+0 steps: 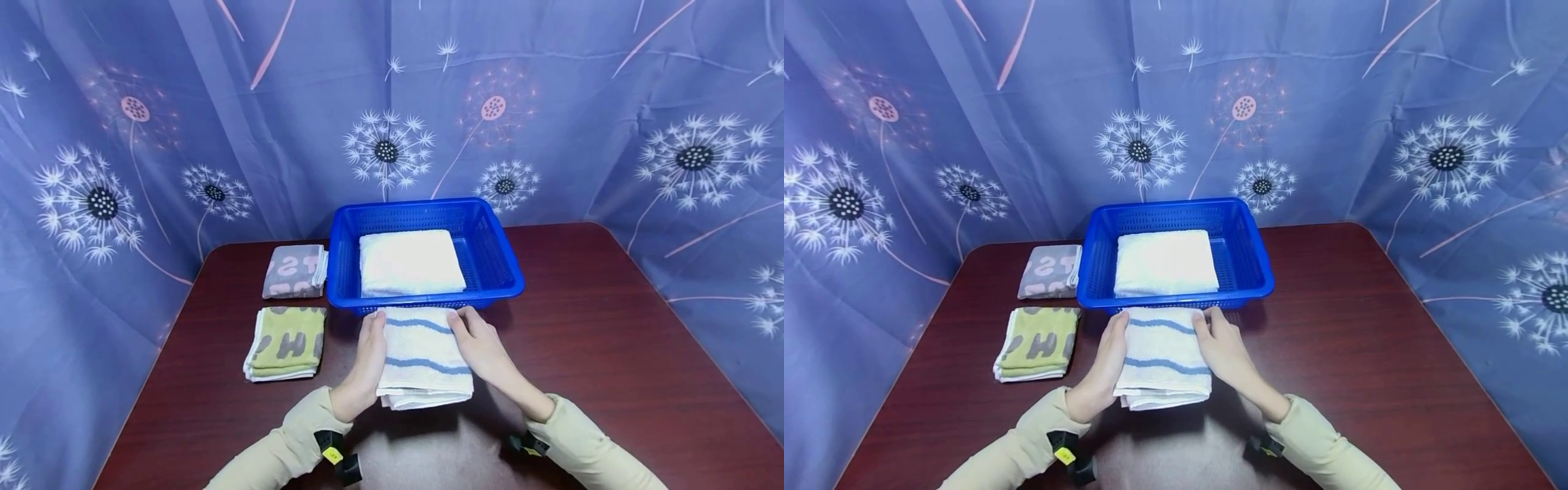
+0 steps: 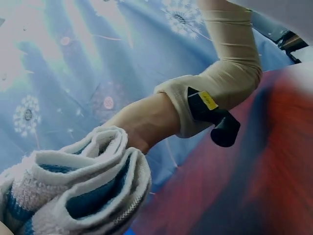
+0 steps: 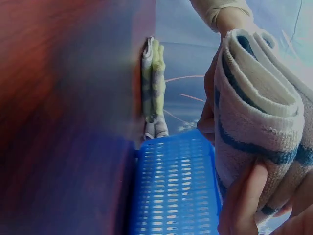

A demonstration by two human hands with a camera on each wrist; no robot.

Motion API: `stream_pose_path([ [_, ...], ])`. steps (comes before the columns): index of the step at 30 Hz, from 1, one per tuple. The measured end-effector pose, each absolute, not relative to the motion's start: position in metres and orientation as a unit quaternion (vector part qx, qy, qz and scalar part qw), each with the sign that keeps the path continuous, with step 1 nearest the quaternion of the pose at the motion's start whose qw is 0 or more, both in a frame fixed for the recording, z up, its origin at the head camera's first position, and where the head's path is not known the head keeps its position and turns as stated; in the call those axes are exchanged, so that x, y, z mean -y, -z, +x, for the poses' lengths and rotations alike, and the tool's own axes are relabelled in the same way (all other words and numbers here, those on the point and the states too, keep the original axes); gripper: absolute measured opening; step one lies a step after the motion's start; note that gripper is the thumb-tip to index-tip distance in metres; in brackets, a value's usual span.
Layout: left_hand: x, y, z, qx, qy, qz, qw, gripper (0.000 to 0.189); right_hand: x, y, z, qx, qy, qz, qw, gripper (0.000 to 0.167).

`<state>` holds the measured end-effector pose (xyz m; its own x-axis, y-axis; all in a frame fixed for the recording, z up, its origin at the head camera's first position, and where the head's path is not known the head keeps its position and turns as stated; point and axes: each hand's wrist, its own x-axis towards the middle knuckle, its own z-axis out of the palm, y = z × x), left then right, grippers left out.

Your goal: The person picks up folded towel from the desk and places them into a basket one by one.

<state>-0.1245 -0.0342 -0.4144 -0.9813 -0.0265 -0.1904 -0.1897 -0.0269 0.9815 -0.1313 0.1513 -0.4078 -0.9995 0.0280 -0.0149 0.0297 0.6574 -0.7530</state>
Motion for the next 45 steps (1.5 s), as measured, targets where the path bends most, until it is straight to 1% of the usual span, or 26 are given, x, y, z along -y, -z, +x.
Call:
stream_pose_path([
  [8,0.040,0.399,-0.127,-0.673,-0.728,-0.088,0.098,0.060,-0.149,0.395,-0.136,-0.906,0.424,-0.002,-0.013,0.030],
  [10,0.041,0.395,-0.128,-0.663,-0.736,-0.085,0.105,0.062,-0.149,0.392,-0.138,-0.904,0.427,-0.002,-0.012,0.030],
  [13,0.043,0.390,-0.129,-0.650,-0.747,-0.077,0.112,0.060,-0.149,0.388,-0.142,-0.902,0.431,-0.001,-0.007,0.031],
  [20,0.044,0.377,-0.141,-0.595,-0.786,-0.064,0.153,0.044,-0.151,0.377,-0.152,-0.900,0.437,-0.009,-0.008,0.034],
  [26,0.047,0.369,-0.154,-0.575,-0.799,-0.050,0.170,0.044,-0.151,0.368,-0.162,-0.899,0.438,-0.016,-0.005,0.039],
  [31,0.047,0.365,-0.165,-0.577,-0.798,-0.043,0.171,0.042,-0.152,0.366,-0.172,-0.899,0.437,-0.010,-0.016,0.039],
  [39,0.044,0.362,-0.184,-0.600,-0.780,-0.052,0.170,0.044,-0.155,0.362,-0.187,-0.897,0.443,0.002,-0.007,0.043],
  [45,0.042,0.357,-0.202,-0.612,-0.772,-0.057,0.162,0.043,-0.156,0.355,-0.202,-0.901,0.433,-0.007,-0.005,0.047],
])
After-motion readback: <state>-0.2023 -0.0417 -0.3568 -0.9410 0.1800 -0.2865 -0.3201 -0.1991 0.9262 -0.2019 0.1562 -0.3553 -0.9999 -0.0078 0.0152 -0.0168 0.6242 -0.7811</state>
